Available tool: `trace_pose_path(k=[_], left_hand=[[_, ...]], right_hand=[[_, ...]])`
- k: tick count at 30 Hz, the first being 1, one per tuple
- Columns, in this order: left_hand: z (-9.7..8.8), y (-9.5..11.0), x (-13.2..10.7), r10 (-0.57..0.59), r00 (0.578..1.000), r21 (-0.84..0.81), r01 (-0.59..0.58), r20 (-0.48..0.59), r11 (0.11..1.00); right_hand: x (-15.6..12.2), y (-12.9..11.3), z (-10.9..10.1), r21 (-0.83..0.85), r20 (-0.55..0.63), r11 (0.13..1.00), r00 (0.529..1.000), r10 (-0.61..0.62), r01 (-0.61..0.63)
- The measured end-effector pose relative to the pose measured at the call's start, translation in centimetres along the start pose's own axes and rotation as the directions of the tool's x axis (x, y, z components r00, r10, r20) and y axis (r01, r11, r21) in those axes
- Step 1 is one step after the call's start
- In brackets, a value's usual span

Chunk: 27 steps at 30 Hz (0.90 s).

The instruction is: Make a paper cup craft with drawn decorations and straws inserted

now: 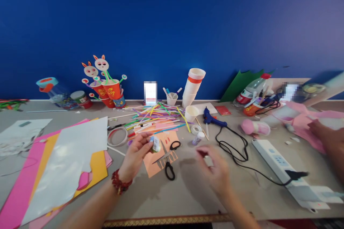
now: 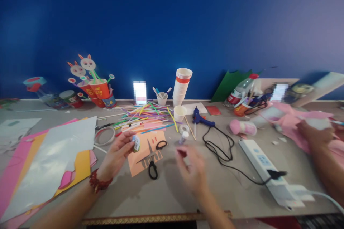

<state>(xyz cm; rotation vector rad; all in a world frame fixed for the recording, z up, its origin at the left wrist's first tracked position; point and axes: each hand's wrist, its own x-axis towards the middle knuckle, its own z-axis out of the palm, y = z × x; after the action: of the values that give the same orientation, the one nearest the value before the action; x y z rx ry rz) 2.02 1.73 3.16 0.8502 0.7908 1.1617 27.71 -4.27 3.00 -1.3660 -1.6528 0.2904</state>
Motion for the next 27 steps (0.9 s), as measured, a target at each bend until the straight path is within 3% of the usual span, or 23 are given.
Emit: trace_pose_path(k=[1,3,7,14,20,24,27], left_hand=[[0.4,0.0,-0.3,-0.052,0.996,-0.057,0.056,0.067,0.997],[1.1,-0.1,-0.9,-0.153,0.963,-0.163,0.191,0.222,0.968],[1.8,-0.2,-1.7,-0.240,0.877,-0.290,0.379,0.416,0.879],[1.5,-0.7,-1.6,-0.294,0.844,-0.365,0.473,0.449,0.802],[1.4,-0.3,-1.5,-0.325,0.814,-0.336,0.515,0.482,0.789],[1.0,-0.6,-1.2,-0.338,0.844,-0.268,0.469,0.416,0.842],[0.7,-1.2,-1.0,-0.158,0.942,-0.187,0.219,0.294,0.957]], right_hand=[[0.1,-0.8,0.8,0.123,0.121,0.992,0.993,-0.003,-0.011],[0.7,-2.0,2.7,0.349,0.279,0.925,0.959,0.052,-0.152],[2.3,-3.4,5.7,0.564,0.357,0.773,0.930,0.089,-0.291],[3.4,-5.0,7.1,0.627,0.517,0.677,0.856,0.009,-0.385],[3.1,-4.9,7.8,0.701,0.513,0.578,0.858,-0.003,-0.418],[3.0,-4.4,7.5,0.716,0.409,0.599,0.911,0.056,-0.358],[2.8,-4.2,7.2,0.708,0.311,0.629,0.941,0.133,-0.323]])
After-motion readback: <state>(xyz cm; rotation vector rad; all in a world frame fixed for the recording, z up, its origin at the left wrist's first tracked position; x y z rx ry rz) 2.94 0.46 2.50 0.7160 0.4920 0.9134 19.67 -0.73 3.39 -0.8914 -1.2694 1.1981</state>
